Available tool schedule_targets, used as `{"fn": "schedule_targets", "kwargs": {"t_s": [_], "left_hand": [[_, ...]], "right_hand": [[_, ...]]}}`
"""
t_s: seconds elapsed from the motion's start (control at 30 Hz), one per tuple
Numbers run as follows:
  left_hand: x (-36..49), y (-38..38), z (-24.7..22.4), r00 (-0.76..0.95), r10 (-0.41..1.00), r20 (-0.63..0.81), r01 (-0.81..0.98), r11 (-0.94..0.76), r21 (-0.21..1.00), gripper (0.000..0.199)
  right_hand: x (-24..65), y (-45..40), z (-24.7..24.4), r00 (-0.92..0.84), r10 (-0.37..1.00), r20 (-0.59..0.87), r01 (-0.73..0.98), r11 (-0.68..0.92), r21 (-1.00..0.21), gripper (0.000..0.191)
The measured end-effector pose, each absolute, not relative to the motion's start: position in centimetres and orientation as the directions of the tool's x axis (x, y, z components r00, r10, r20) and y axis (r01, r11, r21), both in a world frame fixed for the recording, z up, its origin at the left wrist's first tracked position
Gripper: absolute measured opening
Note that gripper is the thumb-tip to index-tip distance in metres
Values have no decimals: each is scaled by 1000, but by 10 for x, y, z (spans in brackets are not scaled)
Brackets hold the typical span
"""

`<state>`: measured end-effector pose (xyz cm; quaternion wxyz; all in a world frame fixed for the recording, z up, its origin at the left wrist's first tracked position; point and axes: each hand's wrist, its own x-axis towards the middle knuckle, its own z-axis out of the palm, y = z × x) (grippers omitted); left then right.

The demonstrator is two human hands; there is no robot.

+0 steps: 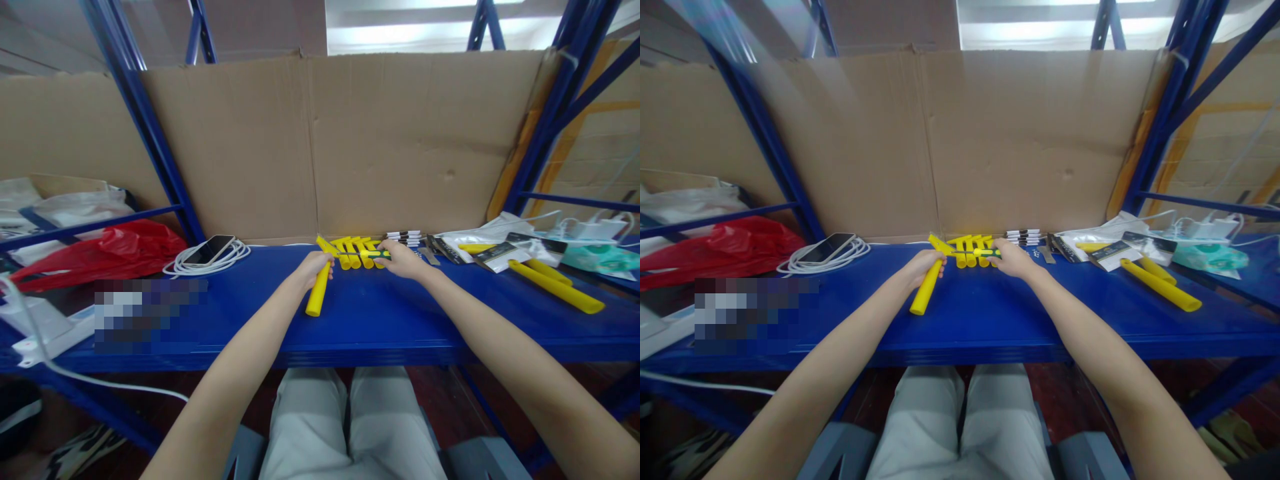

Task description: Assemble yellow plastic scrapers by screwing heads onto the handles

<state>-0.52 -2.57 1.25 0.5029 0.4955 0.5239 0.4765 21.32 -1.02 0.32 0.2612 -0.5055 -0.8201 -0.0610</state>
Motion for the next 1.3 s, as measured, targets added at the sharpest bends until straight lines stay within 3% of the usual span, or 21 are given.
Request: {"fn": "schedule_targets", "kwargs": {"t_s": [0.5, 0.7, 1.03, 1.3], "left_hand": [[-5, -28, 14, 23, 999, -34, 45, 33, 998, 16], [-4, -26, 13, 141, 990, 27, 46, -34, 998, 16], [-1, -34, 8, 261, 965, 23, 102, -51, 994, 12], [3, -40, 15, 231, 972, 41, 72, -59, 996, 19]], "right_hand": [[217, -6, 1, -378, 761, 527, 845, 516, -139, 18], [221, -8, 4, -395, 708, 586, 850, 523, -58, 18], [221, -14, 6, -390, 754, 529, 888, 459, 1, 23], [215, -14, 7, -441, 716, 541, 875, 477, 82, 26]]}}
